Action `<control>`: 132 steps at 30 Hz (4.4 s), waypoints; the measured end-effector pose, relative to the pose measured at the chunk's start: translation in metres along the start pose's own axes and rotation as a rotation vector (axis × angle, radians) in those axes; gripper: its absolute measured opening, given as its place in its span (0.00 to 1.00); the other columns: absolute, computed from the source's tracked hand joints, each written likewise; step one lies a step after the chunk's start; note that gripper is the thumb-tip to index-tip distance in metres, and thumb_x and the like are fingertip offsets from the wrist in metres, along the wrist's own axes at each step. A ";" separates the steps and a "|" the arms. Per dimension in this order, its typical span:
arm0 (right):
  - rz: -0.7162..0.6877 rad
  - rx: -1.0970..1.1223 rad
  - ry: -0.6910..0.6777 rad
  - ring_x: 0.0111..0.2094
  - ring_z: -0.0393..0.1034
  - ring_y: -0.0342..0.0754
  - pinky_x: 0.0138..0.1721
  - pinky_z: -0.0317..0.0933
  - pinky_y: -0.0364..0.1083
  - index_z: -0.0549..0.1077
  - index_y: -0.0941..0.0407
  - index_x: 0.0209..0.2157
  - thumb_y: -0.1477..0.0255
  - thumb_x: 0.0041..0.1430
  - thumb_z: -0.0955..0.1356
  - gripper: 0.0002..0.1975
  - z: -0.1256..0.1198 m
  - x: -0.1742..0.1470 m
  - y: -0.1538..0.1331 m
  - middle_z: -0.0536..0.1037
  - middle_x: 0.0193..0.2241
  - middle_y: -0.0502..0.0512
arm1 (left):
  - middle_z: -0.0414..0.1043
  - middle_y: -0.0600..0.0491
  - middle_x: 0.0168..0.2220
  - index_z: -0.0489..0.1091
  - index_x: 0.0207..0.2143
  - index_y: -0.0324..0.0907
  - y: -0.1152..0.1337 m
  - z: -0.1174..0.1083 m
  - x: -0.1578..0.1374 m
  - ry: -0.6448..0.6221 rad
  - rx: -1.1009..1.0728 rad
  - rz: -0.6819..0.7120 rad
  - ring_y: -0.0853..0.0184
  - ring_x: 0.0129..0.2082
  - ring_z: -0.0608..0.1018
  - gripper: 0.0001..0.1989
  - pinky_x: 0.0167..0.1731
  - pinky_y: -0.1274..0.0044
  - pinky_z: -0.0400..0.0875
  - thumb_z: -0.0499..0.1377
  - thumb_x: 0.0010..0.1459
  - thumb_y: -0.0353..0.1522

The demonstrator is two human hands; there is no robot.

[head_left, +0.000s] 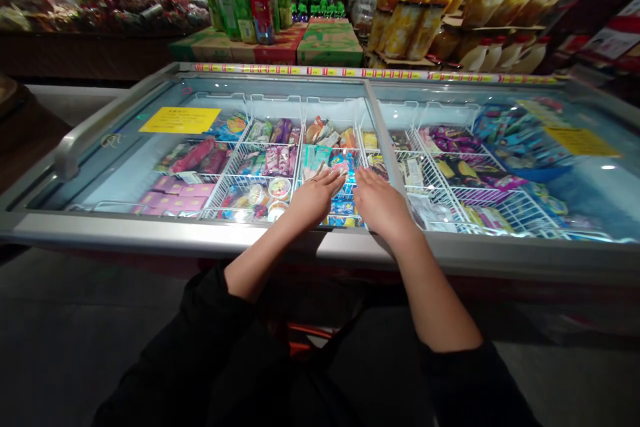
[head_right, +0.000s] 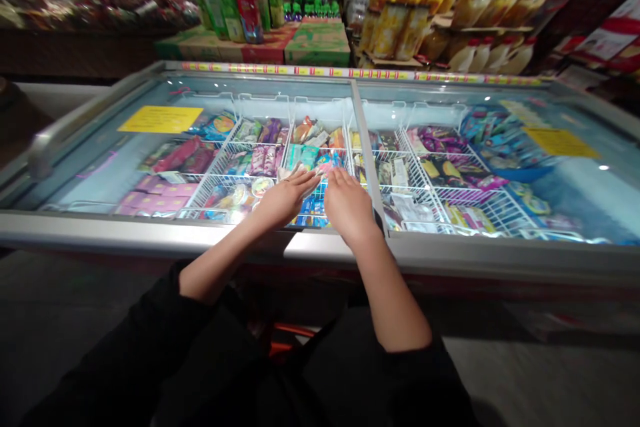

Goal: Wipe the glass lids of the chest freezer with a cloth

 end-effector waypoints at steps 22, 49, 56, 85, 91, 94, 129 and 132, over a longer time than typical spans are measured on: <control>0.020 0.065 -0.047 0.77 0.45 0.54 0.77 0.41 0.55 0.53 0.67 0.75 0.65 0.75 0.53 0.33 0.039 0.124 0.048 0.53 0.77 0.63 | 0.57 0.50 0.75 0.61 0.73 0.42 -0.044 -0.013 0.038 -0.010 0.097 -0.188 0.59 0.75 0.60 0.33 0.72 0.67 0.61 0.49 0.68 0.19; 0.077 0.058 -0.034 0.77 0.45 0.54 0.77 0.43 0.55 0.55 0.70 0.74 0.69 0.73 0.52 0.33 0.033 0.120 0.048 0.54 0.76 0.65 | 0.60 0.50 0.74 0.62 0.72 0.44 -0.045 -0.007 0.094 -0.035 0.134 -0.140 0.61 0.74 0.62 0.31 0.72 0.68 0.60 0.48 0.70 0.20; 0.074 0.050 -0.020 0.77 0.46 0.55 0.77 0.43 0.55 0.56 0.69 0.74 0.69 0.74 0.52 0.33 0.033 0.119 0.048 0.55 0.76 0.64 | 0.63 0.42 0.72 0.64 0.71 0.38 -0.040 -0.012 0.083 0.021 0.247 -0.301 0.51 0.72 0.67 0.28 0.65 0.62 0.71 0.46 0.72 0.21; 0.063 0.054 -0.041 0.77 0.46 0.54 0.77 0.42 0.55 0.53 0.70 0.75 0.70 0.73 0.52 0.34 0.032 0.118 0.050 0.55 0.76 0.65 | 0.64 0.49 0.72 0.67 0.70 0.45 -0.067 -0.006 0.135 0.024 0.062 -0.132 0.58 0.72 0.65 0.30 0.70 0.66 0.63 0.47 0.70 0.20; 0.051 0.063 -0.022 0.77 0.47 0.54 0.77 0.43 0.57 0.55 0.66 0.75 0.69 0.73 0.52 0.33 0.033 0.118 0.050 0.55 0.76 0.62 | 0.67 0.47 0.70 0.69 0.68 0.44 -0.075 -0.010 0.116 0.071 0.118 -0.224 0.55 0.71 0.68 0.31 0.67 0.64 0.68 0.48 0.67 0.19; 0.066 0.053 -0.034 0.77 0.46 0.54 0.77 0.42 0.56 0.55 0.67 0.75 0.69 0.73 0.52 0.33 0.034 0.118 0.050 0.55 0.76 0.63 | 0.65 0.46 0.71 0.67 0.69 0.41 -0.068 -0.006 0.112 0.046 0.111 -0.149 0.55 0.73 0.65 0.31 0.71 0.64 0.63 0.48 0.67 0.18; 0.135 0.160 0.063 0.76 0.51 0.55 0.76 0.45 0.53 0.58 0.69 0.73 0.74 0.71 0.56 0.32 0.020 0.172 0.063 0.59 0.74 0.65 | 0.64 0.50 0.72 0.69 0.67 0.45 -0.073 -0.003 0.126 -0.009 0.014 -0.071 0.60 0.71 0.68 0.29 0.71 0.68 0.62 0.50 0.68 0.19; 0.160 0.119 0.104 0.76 0.51 0.56 0.75 0.47 0.54 0.58 0.71 0.72 0.77 0.70 0.56 0.32 0.027 0.185 0.064 0.59 0.74 0.66 | 0.63 0.52 0.73 0.68 0.68 0.47 -0.075 0.003 0.138 -0.017 -0.008 -0.021 0.62 0.72 0.66 0.31 0.71 0.68 0.61 0.50 0.67 0.18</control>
Point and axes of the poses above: each hand's wrist, its own x-axis towards the middle knuckle, its own z-axis out of the palm, y = z × x, the point moved 7 cm from there along x, towards the middle knuckle
